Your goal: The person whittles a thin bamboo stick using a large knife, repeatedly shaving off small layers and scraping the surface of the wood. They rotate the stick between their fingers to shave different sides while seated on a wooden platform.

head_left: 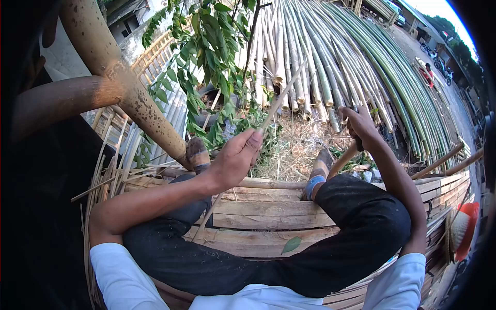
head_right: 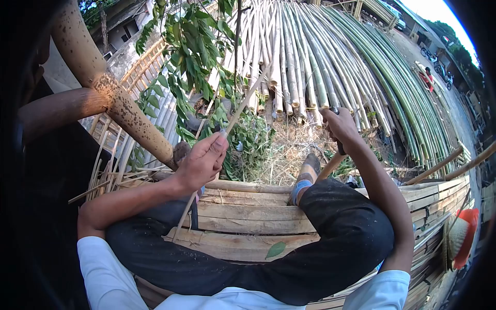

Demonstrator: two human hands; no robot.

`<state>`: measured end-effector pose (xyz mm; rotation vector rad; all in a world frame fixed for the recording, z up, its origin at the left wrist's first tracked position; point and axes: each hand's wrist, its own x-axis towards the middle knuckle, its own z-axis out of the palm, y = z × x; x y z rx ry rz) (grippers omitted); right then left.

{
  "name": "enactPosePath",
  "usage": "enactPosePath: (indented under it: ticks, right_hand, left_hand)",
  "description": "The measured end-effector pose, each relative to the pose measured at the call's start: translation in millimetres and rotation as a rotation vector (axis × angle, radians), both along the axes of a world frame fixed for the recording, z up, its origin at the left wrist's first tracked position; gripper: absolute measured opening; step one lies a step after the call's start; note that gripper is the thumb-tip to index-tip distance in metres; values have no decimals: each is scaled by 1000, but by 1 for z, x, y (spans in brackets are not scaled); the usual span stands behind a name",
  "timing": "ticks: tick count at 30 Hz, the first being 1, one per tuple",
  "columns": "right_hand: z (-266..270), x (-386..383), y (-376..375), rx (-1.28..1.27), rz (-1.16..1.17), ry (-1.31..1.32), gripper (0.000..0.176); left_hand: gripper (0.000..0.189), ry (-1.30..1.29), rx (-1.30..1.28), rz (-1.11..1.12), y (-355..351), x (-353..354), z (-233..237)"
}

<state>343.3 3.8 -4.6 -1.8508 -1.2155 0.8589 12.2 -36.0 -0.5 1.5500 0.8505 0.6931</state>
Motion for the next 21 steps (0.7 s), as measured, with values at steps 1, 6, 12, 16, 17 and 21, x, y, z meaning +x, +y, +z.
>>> enactPosePath:
  ticks: [1, 6, 12, 16, 17, 21]
  right_hand:
    - [4, -3, -3, 2, -1, -7, 35]
    - [16, -25, -6, 347, 290, -308, 40]
    - [32, -74, -14, 445, 685, -703, 53]
    - [30, -97, -11, 428, 781, -844, 55]
    - [30, -100, -12, 399, 794, -893, 54]
    - [27, -102, -10, 532, 795, -934, 63]
  left_hand:
    - [36, -37, -56, 16, 3, 1, -1]
    - [35, -75, -171, -22, 6, -1, 1]
    - [34, -120, -358, 78, 11, -2, -5]
    - [32, -129, -373, 65, 10, -3, -4]
    - [32, -141, -381, 57, 9, -2, -3]
    - [32, -126, -355, 48, 5, -1, -4]
